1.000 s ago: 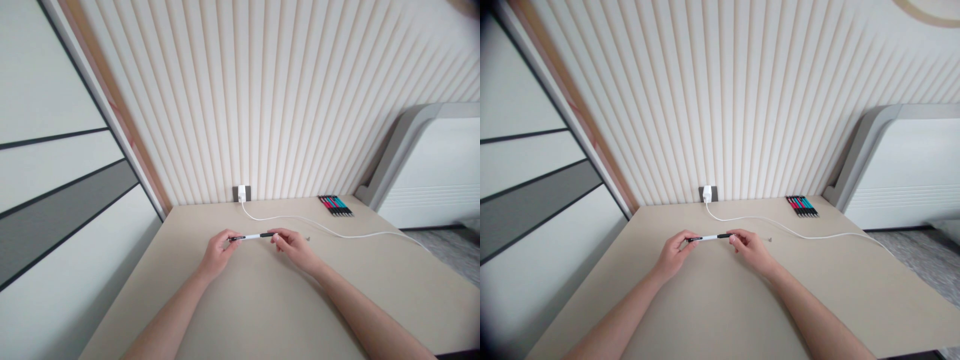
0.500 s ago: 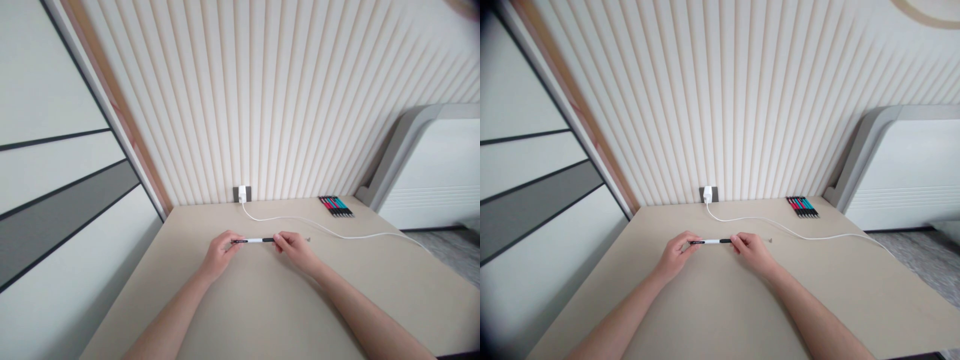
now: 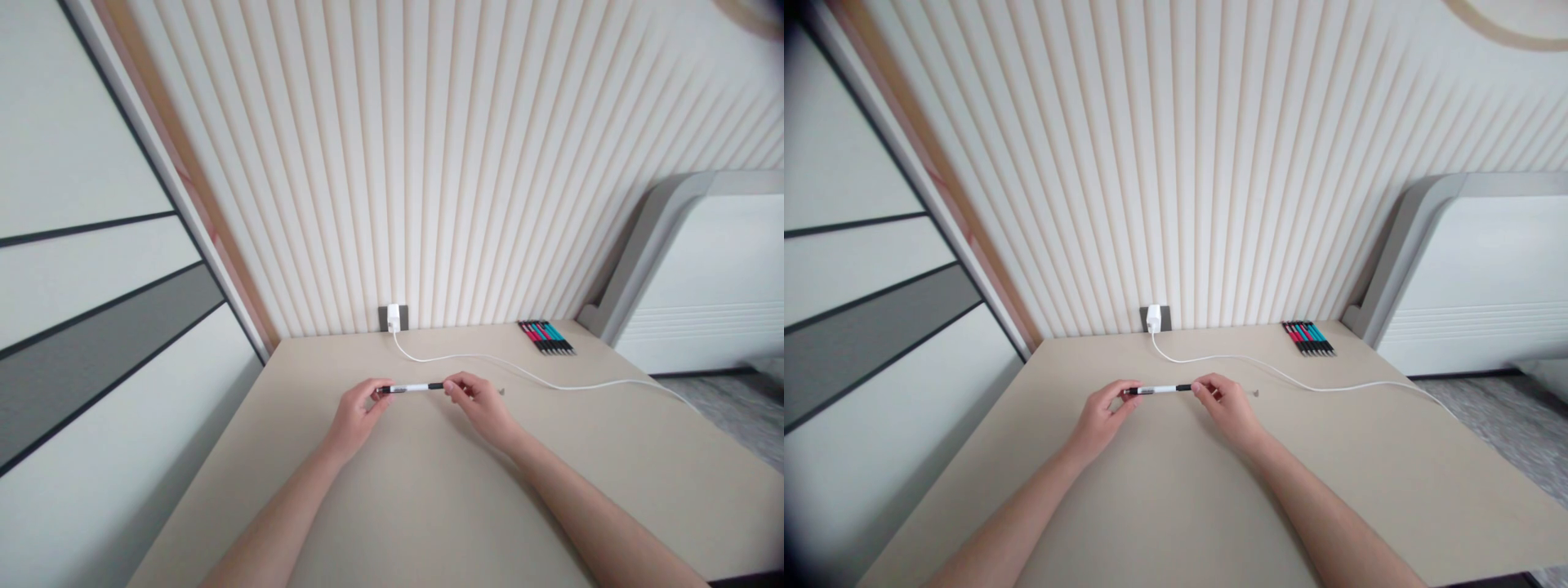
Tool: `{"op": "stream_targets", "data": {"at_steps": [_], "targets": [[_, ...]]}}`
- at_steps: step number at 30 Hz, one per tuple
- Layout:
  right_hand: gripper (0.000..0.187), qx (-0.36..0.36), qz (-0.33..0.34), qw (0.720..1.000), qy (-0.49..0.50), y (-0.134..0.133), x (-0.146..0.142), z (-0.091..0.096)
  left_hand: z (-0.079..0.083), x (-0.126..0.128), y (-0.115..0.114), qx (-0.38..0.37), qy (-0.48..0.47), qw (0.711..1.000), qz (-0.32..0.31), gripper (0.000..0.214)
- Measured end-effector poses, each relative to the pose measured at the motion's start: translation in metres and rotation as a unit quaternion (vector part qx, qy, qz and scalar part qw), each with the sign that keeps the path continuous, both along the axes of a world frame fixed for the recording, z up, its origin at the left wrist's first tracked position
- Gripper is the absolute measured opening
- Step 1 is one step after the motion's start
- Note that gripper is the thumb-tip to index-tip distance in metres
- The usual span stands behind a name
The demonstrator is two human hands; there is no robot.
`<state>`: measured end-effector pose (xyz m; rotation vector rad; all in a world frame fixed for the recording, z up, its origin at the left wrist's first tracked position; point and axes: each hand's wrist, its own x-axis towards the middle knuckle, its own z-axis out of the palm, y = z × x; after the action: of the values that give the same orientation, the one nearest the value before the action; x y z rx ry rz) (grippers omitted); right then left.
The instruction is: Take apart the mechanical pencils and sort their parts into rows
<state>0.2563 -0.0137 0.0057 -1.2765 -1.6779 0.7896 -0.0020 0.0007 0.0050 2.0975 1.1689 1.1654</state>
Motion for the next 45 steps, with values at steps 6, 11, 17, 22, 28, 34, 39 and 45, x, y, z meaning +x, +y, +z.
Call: {"op": "stream_targets", "data": {"at_steps": [6,11,17,22,28,34,39,45], "targets": [[0.052,-0.019,-0.007,1.0,0.001,-0.0012,-0.0012,0.0018,0.0018,0.0,-0.0007,0.009,0.002,1.0,-0.002,0.014],[0.053,-0.016,-0.011,1.0,0.011,-0.0004,-0.0006,-0.0003,0.0017,-0.0002,-0.0004,0.009,0.007,1.0,0.007,0.015],[0.038,-0.006,0.012,0.998,0.064,0.0006,0.0011,-0.0059,0.0049,0.0002,-0.003,0.009,0.005,0.999,0.03,0.013],[0.03,0.006,0.025,0.999,0.035,-0.0009,0.0031,-0.002,0.007,0.0004,-0.0042,0.004,0.013,1.0,0.015,0.015],[0.051,-0.017,0.057,0.998,-0.027,-0.0021,0.0053,-0.0003,0.0048,-0.0014,-0.0025,0.017,0.015,1.0,0.0,0.013],[0.035,-0.008,0.048,0.999,0.015,0.0,0.0061,-0.0029,0.0015,-0.0024,-0.0009,0.014,0.012,1.0,0.007,0.013],[0.027,0.021,0.034,0.999,0.009,0.0002,0.0069,-0.0002,0.0003,-0.0025,-0.0005,0.003,0.019,1.0,0.005,0.013],[0.054,-0.035,0.011,0.998,-0.05,-0.0005,0.0044,-0.0003,0.0019,-0.0012,-0.0017,-0.002,0.025,1.0,-0.011,0.014]]}}
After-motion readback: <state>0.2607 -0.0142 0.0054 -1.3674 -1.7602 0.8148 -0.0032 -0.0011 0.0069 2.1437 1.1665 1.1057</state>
